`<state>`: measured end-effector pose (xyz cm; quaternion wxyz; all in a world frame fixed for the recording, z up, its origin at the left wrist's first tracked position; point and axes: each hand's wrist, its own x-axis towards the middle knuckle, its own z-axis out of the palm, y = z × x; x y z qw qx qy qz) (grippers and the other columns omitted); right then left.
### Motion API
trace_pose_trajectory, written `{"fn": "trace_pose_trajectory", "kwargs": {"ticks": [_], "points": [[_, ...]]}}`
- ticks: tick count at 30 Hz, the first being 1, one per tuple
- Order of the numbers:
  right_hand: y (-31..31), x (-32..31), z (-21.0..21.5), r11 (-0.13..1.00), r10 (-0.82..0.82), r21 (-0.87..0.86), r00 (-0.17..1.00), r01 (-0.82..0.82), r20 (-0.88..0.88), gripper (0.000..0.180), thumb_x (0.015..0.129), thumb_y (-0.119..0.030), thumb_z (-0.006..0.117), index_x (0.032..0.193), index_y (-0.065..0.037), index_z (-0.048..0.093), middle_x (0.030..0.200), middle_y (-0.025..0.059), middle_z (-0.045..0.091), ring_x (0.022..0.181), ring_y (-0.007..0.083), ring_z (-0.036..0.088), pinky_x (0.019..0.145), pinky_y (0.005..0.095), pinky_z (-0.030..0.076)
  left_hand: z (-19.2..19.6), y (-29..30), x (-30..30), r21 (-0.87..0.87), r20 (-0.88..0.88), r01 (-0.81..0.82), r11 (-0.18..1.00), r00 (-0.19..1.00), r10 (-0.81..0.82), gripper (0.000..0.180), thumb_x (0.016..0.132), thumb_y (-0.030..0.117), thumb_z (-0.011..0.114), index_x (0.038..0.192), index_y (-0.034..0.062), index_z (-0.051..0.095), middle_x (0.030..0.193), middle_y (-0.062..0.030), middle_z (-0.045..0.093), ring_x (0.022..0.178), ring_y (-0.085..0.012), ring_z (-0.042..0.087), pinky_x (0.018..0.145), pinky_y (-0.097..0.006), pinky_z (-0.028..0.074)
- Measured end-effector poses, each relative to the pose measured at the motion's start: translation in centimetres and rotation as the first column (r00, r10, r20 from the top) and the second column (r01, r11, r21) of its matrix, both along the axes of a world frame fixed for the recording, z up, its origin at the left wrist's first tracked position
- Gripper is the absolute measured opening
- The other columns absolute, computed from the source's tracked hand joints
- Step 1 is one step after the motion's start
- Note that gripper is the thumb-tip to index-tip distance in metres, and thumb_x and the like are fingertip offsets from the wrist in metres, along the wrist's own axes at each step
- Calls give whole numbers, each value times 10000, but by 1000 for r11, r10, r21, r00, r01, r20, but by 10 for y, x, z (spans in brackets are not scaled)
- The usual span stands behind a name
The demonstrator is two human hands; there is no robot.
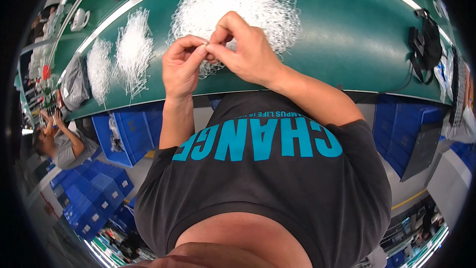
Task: Assembling small plastic and metal components into a light fixture housing on a factory assembly line.
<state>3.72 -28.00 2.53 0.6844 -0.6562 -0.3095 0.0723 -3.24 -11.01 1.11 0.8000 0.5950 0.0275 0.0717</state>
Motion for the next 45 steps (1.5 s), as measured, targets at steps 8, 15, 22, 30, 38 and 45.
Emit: {"fn": "trace_pose_trajectory", "kwargs": {"ticks": [8,15,22,30,38,45], "points": [[-14,19,-3,915,-297,-183,908,359,294,241,825,-89,745,1026,-43,619,938,66,669,848,179,639,781,307,514,-9,37,-5,526,37,-334,782,928,372,127,857,67,732,957,3,686,823,-28,684,703,-74,604,668,-218,494],[-25,28,-14,911,-334,-145,896,387,292,233,823,-86,743,1022,-43,629,1054,67,649,885,179,605,815,307,499,-18,117,-30,974,165,-223,38,815,555,211,781,58,754,982,54,692,859,-123,636,737,-289,628,691,-392,503],[-26,23,-10,929,-270,-174,920,326,283,143,827,-55,718,953,-34,653,1044,73,653,875,183,612,803,309,504,-25,121,-24,981,184,-189,-45,836,517,124,808,74,736,927,62,708,867,-114,624,747,-284,624,690,-389,499],[-16,11,-2,957,-209,-102,892,270,400,186,803,-39,723,984,-42,682,1017,98,683,939,267,654,830,354,519,6,68,0,154,191,-431,889,896,401,117,912,27,675,1006,-21,625,922,-124,684,706,-118,618,615,-242,512],[1,-5,3,996,-29,-73,983,43,181,241,805,-100,741,1019,-47,645,926,96,699,787,222,692,696,324,546,4,6,7,-284,164,-1,959,985,50,104,946,26,624,1034,-11,583,977,-181,677,747,-178,666,632,-295,557],[-7,-3,-1,991,-43,-121,989,60,138,106,837,-6,690,941,-11,673,883,82,695,805,182,686,734,280,539,-4,-3,6,-276,104,-17,961,993,48,122,939,-1,619,1054,-27,593,981,-165,680,769,-168,658,661,-291,554]]}}
